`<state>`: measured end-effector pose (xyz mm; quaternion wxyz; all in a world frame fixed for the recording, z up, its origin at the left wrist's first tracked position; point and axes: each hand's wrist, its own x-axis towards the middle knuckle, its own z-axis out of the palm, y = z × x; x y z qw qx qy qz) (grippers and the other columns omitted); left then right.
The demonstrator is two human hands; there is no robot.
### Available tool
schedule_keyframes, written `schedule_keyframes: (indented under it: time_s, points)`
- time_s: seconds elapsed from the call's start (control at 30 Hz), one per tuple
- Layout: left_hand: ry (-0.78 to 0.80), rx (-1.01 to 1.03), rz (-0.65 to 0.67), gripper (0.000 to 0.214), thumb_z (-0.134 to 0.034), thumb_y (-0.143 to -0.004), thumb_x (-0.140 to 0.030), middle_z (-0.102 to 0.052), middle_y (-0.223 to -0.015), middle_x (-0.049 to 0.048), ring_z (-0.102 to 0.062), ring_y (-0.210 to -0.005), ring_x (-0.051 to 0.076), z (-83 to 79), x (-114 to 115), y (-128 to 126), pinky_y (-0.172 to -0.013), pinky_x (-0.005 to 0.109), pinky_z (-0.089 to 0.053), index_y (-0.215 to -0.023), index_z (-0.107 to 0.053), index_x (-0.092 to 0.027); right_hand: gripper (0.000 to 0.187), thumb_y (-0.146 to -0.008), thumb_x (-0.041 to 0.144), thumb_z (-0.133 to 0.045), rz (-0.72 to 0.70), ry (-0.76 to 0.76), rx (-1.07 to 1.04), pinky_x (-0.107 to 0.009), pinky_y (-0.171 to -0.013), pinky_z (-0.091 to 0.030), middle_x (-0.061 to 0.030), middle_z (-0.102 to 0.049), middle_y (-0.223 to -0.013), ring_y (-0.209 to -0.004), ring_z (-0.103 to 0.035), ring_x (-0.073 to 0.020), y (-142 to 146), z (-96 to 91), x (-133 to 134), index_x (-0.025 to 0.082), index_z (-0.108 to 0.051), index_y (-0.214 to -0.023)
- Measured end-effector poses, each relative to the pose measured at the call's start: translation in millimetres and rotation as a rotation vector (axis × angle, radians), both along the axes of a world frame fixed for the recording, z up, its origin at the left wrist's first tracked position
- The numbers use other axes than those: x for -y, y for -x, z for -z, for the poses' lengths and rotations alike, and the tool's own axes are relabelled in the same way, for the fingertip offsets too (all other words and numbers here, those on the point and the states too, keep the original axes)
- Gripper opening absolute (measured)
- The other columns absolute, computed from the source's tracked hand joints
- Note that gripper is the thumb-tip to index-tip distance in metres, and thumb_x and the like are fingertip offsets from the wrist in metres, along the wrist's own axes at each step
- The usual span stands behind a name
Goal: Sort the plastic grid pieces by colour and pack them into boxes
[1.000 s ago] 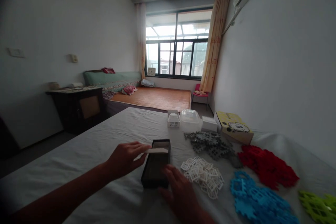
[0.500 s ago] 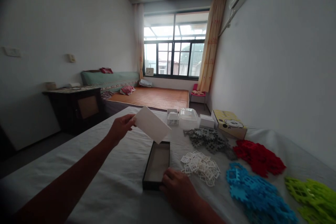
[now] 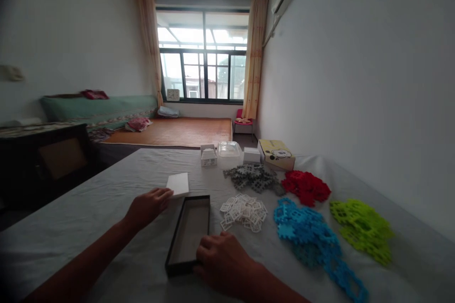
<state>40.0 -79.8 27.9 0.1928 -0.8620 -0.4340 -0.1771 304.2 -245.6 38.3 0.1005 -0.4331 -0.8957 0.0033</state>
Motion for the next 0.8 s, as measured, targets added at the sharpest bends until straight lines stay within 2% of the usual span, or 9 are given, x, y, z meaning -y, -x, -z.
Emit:
schedule_keyframes:
  time_s: [0.13, 0.2, 0.27, 0.4, 0.47, 0.53, 0.6, 0.67, 0.8]
  points:
    - [0.071, -0.073, 0.077, 0.026, -0.043, -0.087, -0.026, -0.067, -0.104, 0.0015, -0.062, -0.089, 0.021, 8.5, -1, -3, -0.056, 0.024, -0.045, -0.103, -0.064, -0.028, 0.041, -0.083, 0.044, -0.055, 0.061, 0.021, -0.200, -0.031, -0.091, -0.044, -0.0026, -0.056, -0.126, -0.108, -0.056, -0.0188, -30, -8.0, 26, 0.027, -0.048, -0.120]
    - [0.100, -0.069, 0.104, 0.028, -0.040, -0.089, -0.030, -0.067, -0.104, 0.0012, -0.062, -0.092, 0.021, 5.0, -1, -7, -0.058, 0.024, -0.046, -0.101, -0.066, -0.029, 0.037, -0.087, 0.040, -0.051, 0.152, -0.011, -0.299, -0.031, -0.095, -0.042, -0.0029, -0.055, -0.128, -0.114, -0.052, -0.0178, -56, -11.2, 37, 0.028, -0.047, -0.122]
    - [0.139, -0.039, 0.120, 0.031, -0.037, -0.090, -0.034, -0.068, -0.102, 0.0017, -0.061, -0.096, 0.021, -1.9, 0, -14, -0.063, 0.024, -0.047, -0.100, -0.067, -0.029, 0.031, -0.089, 0.037, -0.046, 0.293, -0.058, -0.374, -0.031, -0.094, -0.044, -0.0037, -0.057, -0.124, -0.111, -0.054, -0.0168, -91, -13.9, 45, 0.027, -0.051, -0.118]
    - [0.327, 0.153, 0.091, 0.037, -0.035, -0.089, -0.042, -0.067, -0.100, 0.0034, -0.064, -0.089, 0.021, -15.0, 6, -32, -0.070, 0.026, -0.049, -0.101, -0.067, -0.027, 0.031, -0.090, 0.041, -0.041, 0.605, -0.239, -0.383, -0.034, -0.089, -0.047, -0.0062, -0.063, -0.113, -0.098, -0.060, -0.0183, -191, -19.5, 60, 0.025, -0.057, -0.111]
    - [0.526, 0.319, 0.068, 0.042, -0.035, -0.087, -0.047, -0.065, -0.104, 0.0050, -0.066, -0.080, 0.019, -16.4, 8, -41, -0.062, 0.025, -0.050, -0.109, -0.063, -0.026, 0.035, -0.088, 0.046, -0.041, 0.778, -0.412, -0.305, -0.038, -0.094, -0.043, -0.0075, -0.065, -0.108, -0.105, -0.057, -0.0225, -252, -21.8, 69, 0.023, -0.061, -0.106]
    - [0.768, 0.490, 0.019, 0.051, -0.037, -0.084, -0.053, -0.064, -0.102, 0.0071, -0.065, -0.069, 0.019, -13.8, 9, -50, -0.048, 0.023, -0.048, -0.121, -0.054, -0.023, 0.042, -0.087, 0.050, -0.036, 0.983, -0.526, -0.226, -0.041, -0.095, -0.041, -0.0093, -0.066, -0.106, -0.105, -0.056, -0.0254, -312, -20.6, 75, 0.020, -0.062, -0.103]
    - [0.957, 0.609, -0.024, 0.061, -0.043, -0.078, -0.057, -0.065, -0.093, 0.0071, -0.061, -0.059, 0.018, -9.4, 9, -58, -0.037, 0.022, -0.043, -0.127, -0.047, -0.022, 0.050, -0.084, 0.054, -0.036, 1.145, -0.470, -0.158, -0.044, -0.096, -0.040, -0.0110, -0.065, -0.109, -0.106, -0.056, -0.0273, -360, -13.6, 75, 0.018, -0.060, -0.107]
    - [1.045, 0.651, -0.013, 0.064, -0.049, -0.072, -0.057, -0.064, -0.085, 0.0056, -0.057, -0.054, 0.016, -5.6, 8, -64, -0.034, 0.021, -0.041, -0.125, -0.048, -0.021, 0.061, -0.077, 0.060, -0.043, 1.212, -0.332, -0.077, -0.045, -0.098, -0.036, -0.0131, -0.059, -0.120, -0.114, -0.052, -0.0298, -387, -1.8, 66, 0.017, -0.055, -0.118]
    - [1.045, 0.631, 0.035, 0.061, -0.050, -0.068, -0.054, -0.062, -0.083, 0.0041, -0.050, -0.046, 0.011, -4.2, 7, -73, -0.033, 0.020, -0.040, -0.119, -0.052, -0.020, 0.077, -0.066, 0.069, -0.051, 1.269, -0.135, 0.005, -0.053, -0.097, -0.033, -0.0126, -0.041, -0.139, -0.125, -0.038, -0.0375, -390, 19.2, 34, 0.026, -0.046, -0.130]
